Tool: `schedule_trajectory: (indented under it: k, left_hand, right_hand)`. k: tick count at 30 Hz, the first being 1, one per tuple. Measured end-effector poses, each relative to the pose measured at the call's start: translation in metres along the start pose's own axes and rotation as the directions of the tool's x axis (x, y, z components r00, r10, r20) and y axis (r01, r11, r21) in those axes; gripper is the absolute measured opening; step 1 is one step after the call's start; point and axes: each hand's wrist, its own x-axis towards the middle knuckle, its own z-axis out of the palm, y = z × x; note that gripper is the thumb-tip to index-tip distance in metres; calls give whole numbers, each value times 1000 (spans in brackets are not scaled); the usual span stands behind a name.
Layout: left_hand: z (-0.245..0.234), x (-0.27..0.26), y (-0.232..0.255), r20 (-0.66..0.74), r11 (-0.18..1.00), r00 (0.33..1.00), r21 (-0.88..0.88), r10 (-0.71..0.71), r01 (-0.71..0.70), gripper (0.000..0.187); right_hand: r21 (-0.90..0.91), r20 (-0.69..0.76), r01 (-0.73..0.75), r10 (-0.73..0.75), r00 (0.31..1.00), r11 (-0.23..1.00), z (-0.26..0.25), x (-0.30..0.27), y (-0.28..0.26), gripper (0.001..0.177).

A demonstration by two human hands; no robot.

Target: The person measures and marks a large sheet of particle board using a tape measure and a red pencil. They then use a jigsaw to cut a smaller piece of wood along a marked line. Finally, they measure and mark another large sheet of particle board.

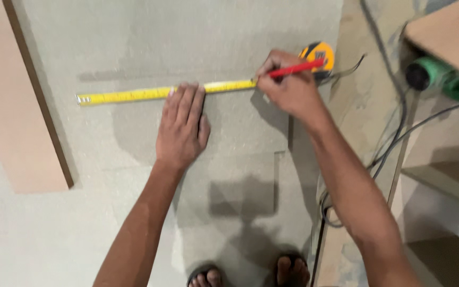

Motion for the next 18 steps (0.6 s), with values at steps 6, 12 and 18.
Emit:
schedule_trajectory:
  k: [6, 12, 18]
  left_hand:
    - [-4, 3, 2, -33, 1000, 999, -28, 7, -8, 59]
    - [0, 2, 2, -25, 1000, 1000, 8, 6, -6, 58]
    - [1, 0, 1, -33, 1000, 999, -1, 6, -6, 58]
  right_hand:
    - [62, 13, -28, 28, 1000, 998, 1, 1, 0, 7]
    - [49, -7, 10, -9, 1000, 999, 2, 3, -1, 7]
    - [115, 39, -34, 29, 999, 993, 0, 1, -3, 7]
